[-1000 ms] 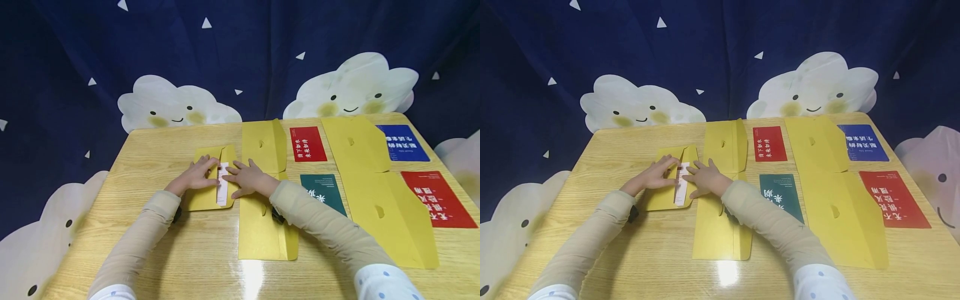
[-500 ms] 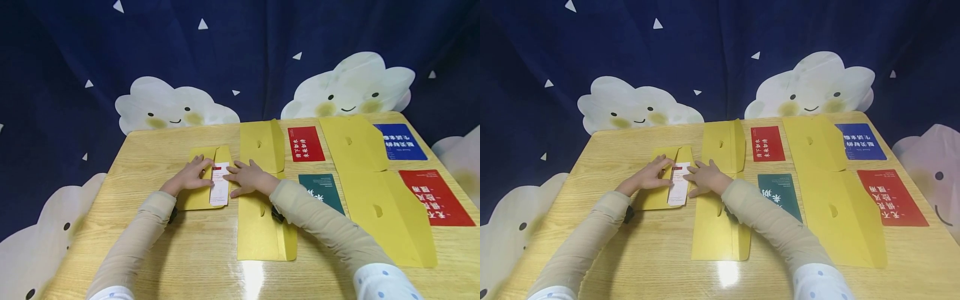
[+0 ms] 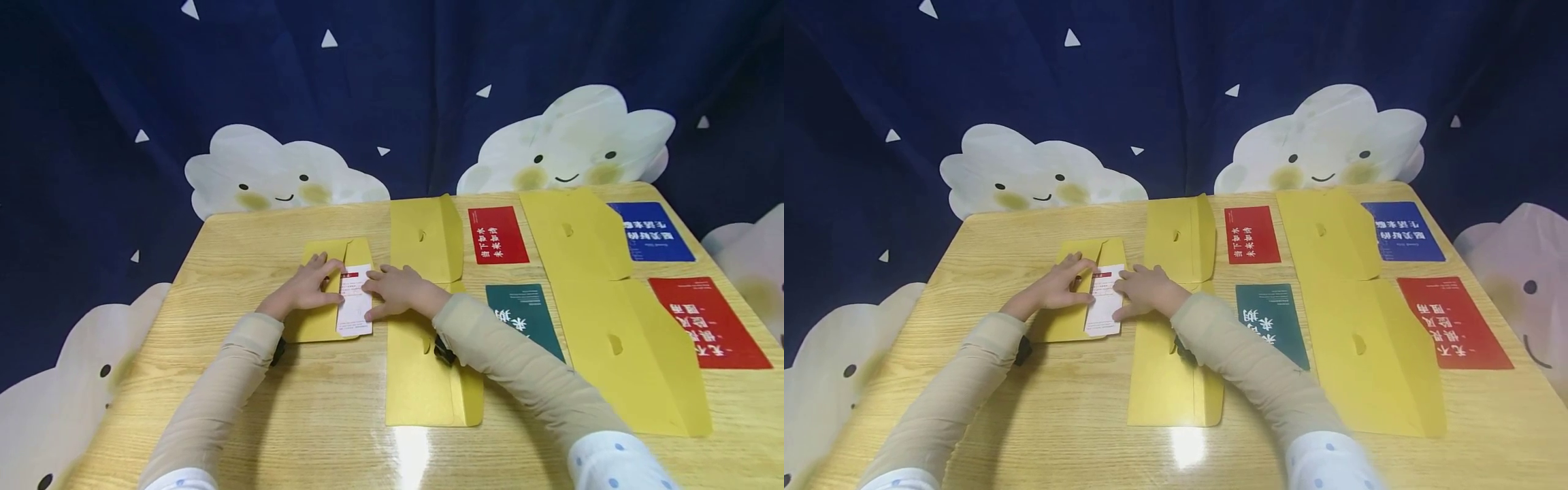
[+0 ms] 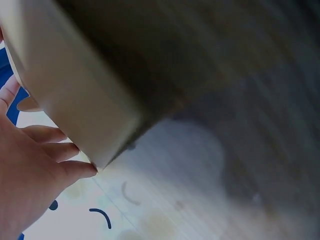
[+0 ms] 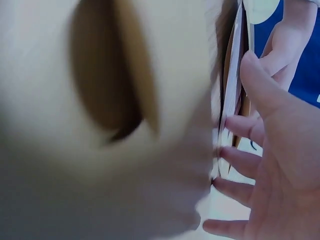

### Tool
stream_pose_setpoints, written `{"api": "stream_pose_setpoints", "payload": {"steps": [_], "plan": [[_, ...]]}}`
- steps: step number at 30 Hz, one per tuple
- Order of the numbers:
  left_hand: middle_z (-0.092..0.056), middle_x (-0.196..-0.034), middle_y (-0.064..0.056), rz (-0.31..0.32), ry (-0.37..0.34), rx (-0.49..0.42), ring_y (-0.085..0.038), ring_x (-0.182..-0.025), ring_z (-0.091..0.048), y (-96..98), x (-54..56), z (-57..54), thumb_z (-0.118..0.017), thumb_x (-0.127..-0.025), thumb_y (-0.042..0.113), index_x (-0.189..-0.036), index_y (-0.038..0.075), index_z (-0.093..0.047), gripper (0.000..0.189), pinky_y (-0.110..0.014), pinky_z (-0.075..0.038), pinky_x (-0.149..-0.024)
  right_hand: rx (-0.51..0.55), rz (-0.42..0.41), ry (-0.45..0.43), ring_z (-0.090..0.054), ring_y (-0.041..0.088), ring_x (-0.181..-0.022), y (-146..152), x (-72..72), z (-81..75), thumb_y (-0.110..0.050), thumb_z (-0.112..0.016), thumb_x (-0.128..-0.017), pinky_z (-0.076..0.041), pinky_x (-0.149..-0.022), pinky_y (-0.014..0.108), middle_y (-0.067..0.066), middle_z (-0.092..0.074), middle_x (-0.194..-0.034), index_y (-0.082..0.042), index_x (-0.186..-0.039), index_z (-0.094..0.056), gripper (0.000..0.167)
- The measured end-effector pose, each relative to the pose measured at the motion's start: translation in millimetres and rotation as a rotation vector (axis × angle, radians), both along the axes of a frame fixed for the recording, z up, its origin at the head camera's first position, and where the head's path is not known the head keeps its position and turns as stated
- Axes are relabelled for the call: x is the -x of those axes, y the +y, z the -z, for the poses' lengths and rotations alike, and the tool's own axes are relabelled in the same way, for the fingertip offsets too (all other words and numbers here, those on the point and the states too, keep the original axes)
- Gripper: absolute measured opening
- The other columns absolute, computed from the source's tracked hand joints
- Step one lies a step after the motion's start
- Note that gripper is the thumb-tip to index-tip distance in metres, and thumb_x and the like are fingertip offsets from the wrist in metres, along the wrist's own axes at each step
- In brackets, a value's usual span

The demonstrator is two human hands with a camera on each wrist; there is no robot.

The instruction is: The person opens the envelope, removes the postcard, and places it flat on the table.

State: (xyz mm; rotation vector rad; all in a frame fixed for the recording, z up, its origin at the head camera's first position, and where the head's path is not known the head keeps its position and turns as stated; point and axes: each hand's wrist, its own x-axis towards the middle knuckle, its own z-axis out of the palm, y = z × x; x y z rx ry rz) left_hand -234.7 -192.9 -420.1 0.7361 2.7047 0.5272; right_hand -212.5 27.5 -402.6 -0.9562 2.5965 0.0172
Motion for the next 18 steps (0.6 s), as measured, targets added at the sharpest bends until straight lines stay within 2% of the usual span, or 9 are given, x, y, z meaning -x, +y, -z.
{"api": "stream_pose_setpoints", "payload": {"steps": [3,5,10,16,18], "plan": [[-0.014,-0.140,-0.038,0.005,0.012,-0.008,-0.055,-0.128,-0.007,-1.2,0.4,-0.8,-0.063,-0.080,0.037,-0.117,0.020,-0.040,0.047,-0.073,-0.009,-0.091,0.008,-0.003,0.064,-0.032,0.028,-0.128,-8,-1.8,2.0,-0.065,-0.050,-0.079,-0.032,-0.095,0.053,0.005,-0.035,-0.143,-0.022,-0.134,-0.044,0.070],[-0.015,-0.140,-0.038,0.008,0.017,-0.011,-0.056,-0.127,-0.008,-1.2,0.5,-1.1,-0.063,-0.080,0.037,-0.117,0.020,-0.040,0.048,-0.074,-0.009,-0.091,-0.019,-0.003,0.100,-0.034,0.027,-0.125,-12,-3.5,4.1,-0.067,-0.050,-0.078,-0.033,-0.094,0.052,0.006,-0.036,-0.141,-0.023,-0.137,-0.040,0.075],[-0.016,-0.140,-0.038,0.011,0.017,-0.007,-0.055,-0.128,-0.008,-0.1,-0.2,-2.2,-0.063,-0.079,0.037,-0.118,0.020,-0.040,0.048,-0.073,-0.009,-0.091,-0.089,0.016,0.127,-0.029,0.025,-0.127,-17,-8.0,7.3,-0.070,-0.048,-0.076,-0.032,-0.095,0.051,0.006,-0.029,-0.144,-0.028,-0.144,-0.028,0.083],[-0.015,-0.140,-0.038,0.006,0.006,0.007,-0.055,-0.128,-0.007,0.4,-1.6,-3.3,-0.064,-0.079,0.038,-0.119,0.020,-0.040,0.049,-0.072,-0.009,-0.092,-0.098,0.049,0.095,-0.013,0.027,-0.136,-16,-10.1,5.5,-0.069,-0.048,-0.077,-0.025,-0.101,0.053,0.007,-0.016,-0.151,-0.029,-0.144,-0.027,0.081],[-0.015,-0.140,-0.037,0.003,0.001,0.009,-0.054,-0.128,-0.007,0.7,-2.1,-3.9,-0.063,-0.079,0.038,-0.119,0.020,-0.040,0.049,-0.072,-0.009,-0.093,-0.099,0.057,0.090,-0.013,0.028,-0.137,-14,-10.1,4.7,-0.069,-0.048,-0.077,-0.023,-0.102,0.054,0.007,-0.016,-0.150,-0.029,-0.144,-0.027,0.081]]}}
